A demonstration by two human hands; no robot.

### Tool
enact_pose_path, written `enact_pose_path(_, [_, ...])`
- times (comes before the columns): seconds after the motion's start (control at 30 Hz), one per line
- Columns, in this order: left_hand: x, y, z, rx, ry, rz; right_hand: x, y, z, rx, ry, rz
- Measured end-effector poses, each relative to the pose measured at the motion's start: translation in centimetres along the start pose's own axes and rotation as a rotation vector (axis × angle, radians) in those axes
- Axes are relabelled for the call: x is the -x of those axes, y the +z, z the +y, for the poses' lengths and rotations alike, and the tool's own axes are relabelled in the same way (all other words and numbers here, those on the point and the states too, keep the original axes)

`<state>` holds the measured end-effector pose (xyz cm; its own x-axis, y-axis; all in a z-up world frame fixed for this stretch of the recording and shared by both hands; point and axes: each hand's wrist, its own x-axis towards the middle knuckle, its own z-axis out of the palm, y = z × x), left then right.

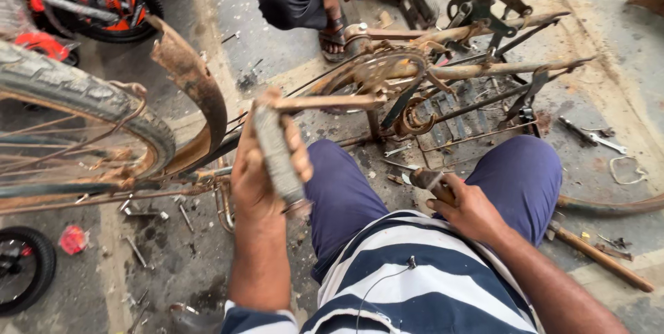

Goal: The person uses a hammer and a metal bar to strike and loosen parts of a bicycle's crankset and frame. They repeatedly hit the crank arm and frame junction, then remove the crank arm and inspect the chainring area.

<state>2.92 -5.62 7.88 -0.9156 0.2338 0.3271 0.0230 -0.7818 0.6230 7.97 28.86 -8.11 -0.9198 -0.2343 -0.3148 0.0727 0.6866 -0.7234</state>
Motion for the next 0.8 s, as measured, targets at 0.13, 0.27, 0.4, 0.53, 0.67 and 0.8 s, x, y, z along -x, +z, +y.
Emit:
enact_pose_path(0.13, [-2.9,-0.5,-1.0,-0.214,0.132,0.010,-0.2,-1.5,-0.7,-0.219,0.021,-0.020])
enact_pose_path(0.27, [-5.7,-1.4,-2.6,-0.941,0.572,0.117,-0.7,-2.4,-1.1,-0.446,0.249,-0.115])
enact_pose_path(0.4, [-7.5,-0.3,-4.7,-0.197,0.404,-0.099,-1.6,-1.8,-1.4,-0.305,0.249,-0.080])
enact_pose_path(0.53, [-8.0,1.2,-4.8,-0.133,0.374,-0.092,-2.6,-2.8,-3.2,-0.520,0.117,-0.019])
enact_pose_path(0.67, [-7.7,1.5,-4.6,-0.144,0.402,-0.115,-2.4,-6.4,-6.7,-0.689,0.037,0.188])
enact_pose_path(0.8, [-8.0,0.9,-4.6,-0.151,0.405,-0.123,-2.8,-9.4,-9.3,-0.930,-0.282,0.557])
